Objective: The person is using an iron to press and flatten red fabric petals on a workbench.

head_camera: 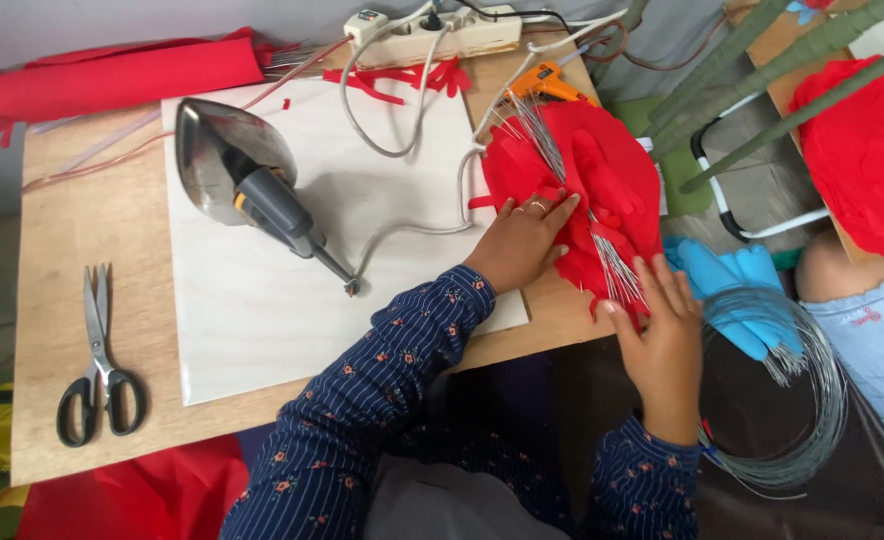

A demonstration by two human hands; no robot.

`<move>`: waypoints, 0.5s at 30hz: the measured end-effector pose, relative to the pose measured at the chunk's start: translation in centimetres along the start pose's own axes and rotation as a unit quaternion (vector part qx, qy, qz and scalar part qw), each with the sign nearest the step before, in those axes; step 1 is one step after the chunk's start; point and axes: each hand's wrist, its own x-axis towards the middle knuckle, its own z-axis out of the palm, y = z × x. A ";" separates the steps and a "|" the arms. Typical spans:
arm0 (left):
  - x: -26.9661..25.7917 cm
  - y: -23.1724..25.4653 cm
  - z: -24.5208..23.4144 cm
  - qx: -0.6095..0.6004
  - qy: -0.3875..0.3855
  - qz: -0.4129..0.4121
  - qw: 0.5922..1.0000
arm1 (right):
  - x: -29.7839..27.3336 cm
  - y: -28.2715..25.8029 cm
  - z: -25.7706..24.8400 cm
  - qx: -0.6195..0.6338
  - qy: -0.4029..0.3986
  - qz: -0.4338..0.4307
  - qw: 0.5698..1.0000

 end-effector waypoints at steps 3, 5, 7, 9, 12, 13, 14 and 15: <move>-0.1 -0.8 1.0 0.009 0.005 -0.034 0.999 | 0.2 -1.1 -1.1 0.025 0.043 -0.025 0.998; -1.5 -0.6 2.0 0.055 0.004 -0.038 0.998 | 0.4 -3.6 -2.3 0.052 0.076 -0.062 0.994; -5.6 0.8 0.2 0.101 0.003 -0.052 0.994 | 0.6 -6.1 -2.7 0.087 0.105 -0.103 0.985; -11.7 4.0 -4.2 0.053 -0.012 0.013 0.998 | 0.7 -8.2 -2.6 0.123 0.105 -0.137 0.977; -20.5 4.7 -15.2 -0.133 -0.207 0.146 0.958 | 1.4 -12.5 -2.2 0.202 0.052 -0.135 0.969; -22.8 3.2 -17.8 -0.131 -0.203 0.138 0.960 | 1.5 -13.1 -1.2 0.208 0.049 -0.141 0.967; -25.1 1.8 -20.4 -0.222 -0.195 0.152 0.943 | 1.6 -13.7 -0.2 0.248 0.013 -0.129 0.960; -27.4 0.4 -23.0 -0.309 -0.187 0.167 0.917 | 1.8 -14.4 0.9 0.287 -0.022 -0.116 0.951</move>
